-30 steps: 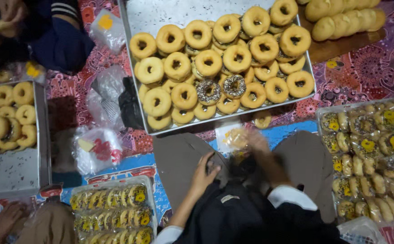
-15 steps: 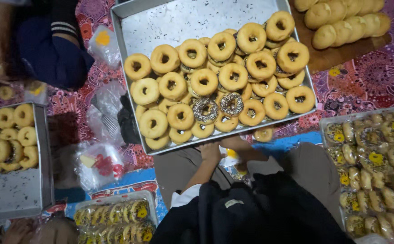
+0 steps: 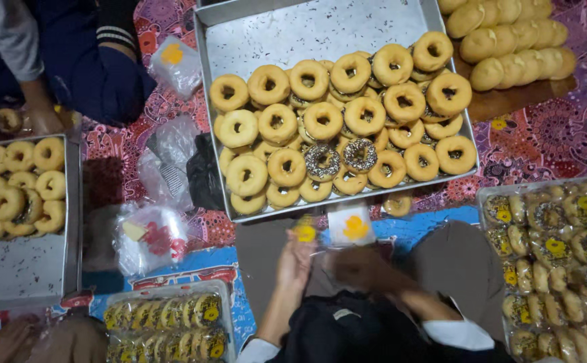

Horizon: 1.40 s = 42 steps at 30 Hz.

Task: The person sits on the floor and packages donuts by placing them into small clear plastic bags. They pick donuts from a metal tray, insert them into bags, and arrange the sealed packages on the floor.

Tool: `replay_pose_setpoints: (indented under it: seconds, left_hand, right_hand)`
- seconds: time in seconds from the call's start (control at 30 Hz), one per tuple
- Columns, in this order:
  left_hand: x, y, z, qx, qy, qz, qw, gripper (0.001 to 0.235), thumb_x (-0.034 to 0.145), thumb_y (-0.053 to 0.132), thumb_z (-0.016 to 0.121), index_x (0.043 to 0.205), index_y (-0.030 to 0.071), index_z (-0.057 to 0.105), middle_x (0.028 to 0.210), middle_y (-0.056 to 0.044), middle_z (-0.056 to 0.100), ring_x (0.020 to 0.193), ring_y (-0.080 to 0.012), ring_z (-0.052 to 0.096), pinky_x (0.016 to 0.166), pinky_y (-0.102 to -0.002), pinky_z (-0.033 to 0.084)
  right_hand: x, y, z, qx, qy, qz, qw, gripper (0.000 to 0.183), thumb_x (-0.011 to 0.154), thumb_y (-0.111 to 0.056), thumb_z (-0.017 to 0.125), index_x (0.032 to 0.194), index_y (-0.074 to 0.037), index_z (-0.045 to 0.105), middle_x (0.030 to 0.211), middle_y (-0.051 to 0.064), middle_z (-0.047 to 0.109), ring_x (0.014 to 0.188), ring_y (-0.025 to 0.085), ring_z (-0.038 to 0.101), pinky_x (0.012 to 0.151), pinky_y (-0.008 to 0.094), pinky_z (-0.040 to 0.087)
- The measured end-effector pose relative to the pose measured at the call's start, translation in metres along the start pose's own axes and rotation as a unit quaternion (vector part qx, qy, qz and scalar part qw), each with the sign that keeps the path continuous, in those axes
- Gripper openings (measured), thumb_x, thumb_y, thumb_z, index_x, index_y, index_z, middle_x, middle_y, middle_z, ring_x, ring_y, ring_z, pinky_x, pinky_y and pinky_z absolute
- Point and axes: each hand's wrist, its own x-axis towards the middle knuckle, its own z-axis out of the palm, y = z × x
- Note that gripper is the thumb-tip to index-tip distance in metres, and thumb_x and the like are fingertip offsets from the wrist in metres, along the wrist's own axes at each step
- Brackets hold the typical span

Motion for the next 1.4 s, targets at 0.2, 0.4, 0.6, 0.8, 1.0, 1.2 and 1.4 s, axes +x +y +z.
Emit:
replay_pose_setpoints:
  seconds: [0.2,0.4,0.6,0.8,1.0,1.2,1.4]
  left_hand:
    - [-0.033,0.063,0.022,-0.043,-0.010,0.075,0.996,0.052,0.102,0.049,0.056,0.138,0.012,0.056,0.128,-0.001,0.067,0.112,-0.0119,0.063,0.095,-0.029,0.051]
    - [-0.038,0.069,0.084,0.044,-0.070,0.096,0.992,0.067,0.102,0.056,0.039,0.152,0.013,0.043,0.148,-0.003,0.059,0.139,-0.0144,0.053,0.113,-0.032,0.041]
    - [-0.041,0.064,0.132,-0.057,-0.099,0.138,0.984,0.067,0.102,0.053,0.038,0.154,0.010,0.037,0.150,-0.010,0.055,0.141,-0.0248,0.052,0.117,-0.041,0.043]
    - [-0.083,0.009,0.158,-0.032,-0.050,0.147,0.987,0.063,0.100,0.048,0.047,0.150,0.010,0.039,0.135,-0.017,0.065,0.123,-0.0257,0.064,0.096,-0.039,0.051]
    - [-0.109,-0.004,0.169,0.018,-0.157,0.093,0.983,0.052,0.099,0.016,0.061,0.147,-0.003,0.051,0.133,-0.013,0.066,0.118,-0.0199,0.066,0.102,-0.038,0.056]
    - [-0.107,-0.006,0.186,-0.061,-0.139,0.000,0.988,0.062,0.098,0.042,0.058,0.139,-0.004,0.055,0.125,-0.017,0.071,0.116,-0.0264,0.068,0.100,-0.042,0.055]
    - [-0.085,-0.019,0.184,-0.061,-0.041,-0.080,0.994,0.061,0.094,0.042,0.063,0.142,0.006,0.051,0.126,-0.016,0.067,0.112,-0.0304,0.065,0.095,-0.048,0.054]
  right_hand:
    - [0.104,-0.013,-0.072,-0.375,0.286,-0.106,0.876,0.105,0.067,-0.067,0.079,0.146,-0.004,0.051,0.131,0.018,0.066,0.128,0.038,0.051,0.106,0.057,0.025]
    - [0.131,-0.047,-0.087,-0.310,0.263,-0.050,0.912,0.100,0.071,-0.052,0.085,0.150,-0.011,0.041,0.132,0.017,0.063,0.127,0.036,0.058,0.114,0.057,0.030]
    - [0.017,-0.059,-0.042,0.079,0.305,-0.181,0.932,0.131,0.063,-0.008,0.088,0.165,-0.006,0.005,0.139,0.022,0.057,0.133,0.031,0.057,0.118,0.044,0.042]
    - [-0.024,-0.036,-0.004,0.125,0.434,-0.042,0.891,0.129,0.065,-0.006,0.090,0.165,-0.007,0.009,0.127,0.019,0.066,0.121,0.031,0.063,0.112,0.046,0.046]
    - [-0.034,-0.049,-0.021,0.013,0.349,-0.141,0.926,0.128,0.073,-0.008,0.089,0.164,-0.006,0.000,0.138,0.019,0.066,0.139,0.032,0.054,0.122,0.046,0.035]
    - [-0.030,-0.064,-0.032,-0.153,0.377,-0.110,0.907,0.128,0.070,-0.019,0.093,0.161,-0.002,0.004,0.132,0.011,0.067,0.145,0.035,0.045,0.125,0.051,0.018]
    - [-0.031,-0.089,-0.038,-0.173,0.307,-0.085,0.932,0.115,0.078,-0.018,0.083,0.160,0.009,0.006,0.153,0.018,0.057,0.153,0.037,0.032,0.121,0.066,0.012]
